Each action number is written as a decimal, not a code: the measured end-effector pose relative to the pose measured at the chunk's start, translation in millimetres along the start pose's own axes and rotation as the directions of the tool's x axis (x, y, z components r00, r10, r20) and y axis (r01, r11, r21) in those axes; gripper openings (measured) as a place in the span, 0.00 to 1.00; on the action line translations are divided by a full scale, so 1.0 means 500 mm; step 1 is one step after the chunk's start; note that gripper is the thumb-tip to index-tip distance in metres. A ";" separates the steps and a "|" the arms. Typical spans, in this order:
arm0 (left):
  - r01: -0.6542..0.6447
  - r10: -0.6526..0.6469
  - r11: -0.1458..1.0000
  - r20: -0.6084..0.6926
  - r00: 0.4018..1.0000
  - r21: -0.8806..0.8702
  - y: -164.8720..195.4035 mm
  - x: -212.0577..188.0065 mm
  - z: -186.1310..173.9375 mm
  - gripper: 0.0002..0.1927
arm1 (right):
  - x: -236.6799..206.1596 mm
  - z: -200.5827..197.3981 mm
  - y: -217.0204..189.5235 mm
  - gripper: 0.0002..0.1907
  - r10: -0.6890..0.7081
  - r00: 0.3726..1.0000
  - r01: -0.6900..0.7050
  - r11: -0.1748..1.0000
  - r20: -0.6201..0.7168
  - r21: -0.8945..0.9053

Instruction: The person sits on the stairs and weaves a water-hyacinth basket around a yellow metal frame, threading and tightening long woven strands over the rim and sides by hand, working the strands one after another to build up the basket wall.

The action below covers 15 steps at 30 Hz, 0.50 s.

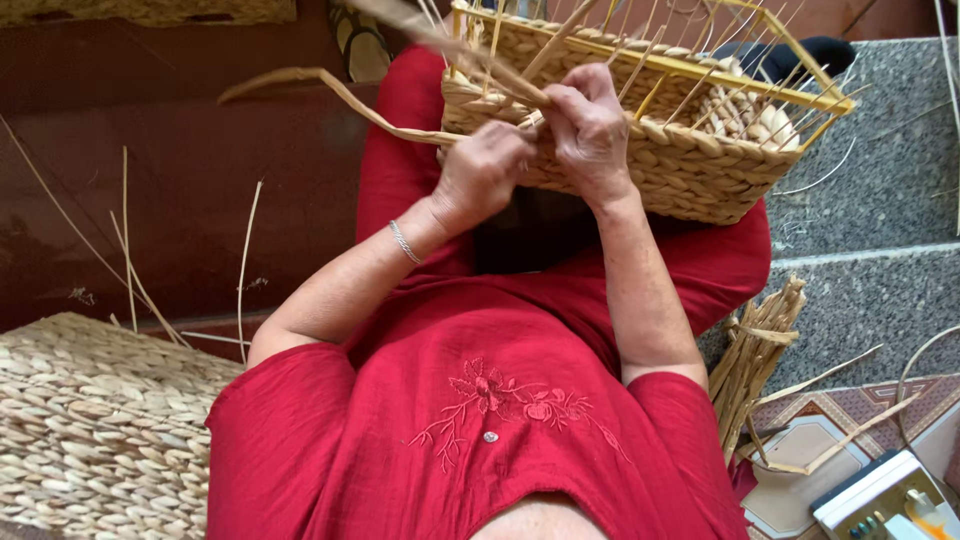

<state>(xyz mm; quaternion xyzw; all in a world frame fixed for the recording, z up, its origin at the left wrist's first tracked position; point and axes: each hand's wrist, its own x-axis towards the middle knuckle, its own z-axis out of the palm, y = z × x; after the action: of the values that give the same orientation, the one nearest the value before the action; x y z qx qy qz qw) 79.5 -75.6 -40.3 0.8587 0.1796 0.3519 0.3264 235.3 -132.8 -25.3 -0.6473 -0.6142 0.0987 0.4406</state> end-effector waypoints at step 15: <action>-0.046 0.101 0.722 -0.040 0.994 0.690 -0.083 0.011 -0.100 0.18 | -0.011 0.009 0.010 0.03 -0.056 0.997 0.065 0.981 0.053 -0.182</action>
<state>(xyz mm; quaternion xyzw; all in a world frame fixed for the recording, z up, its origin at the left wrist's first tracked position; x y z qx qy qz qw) 43.9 -21.0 -39.0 0.9111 0.2752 0.3047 -0.0363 234.3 -134.9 -33.6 -0.6637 -0.6504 0.0435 0.3669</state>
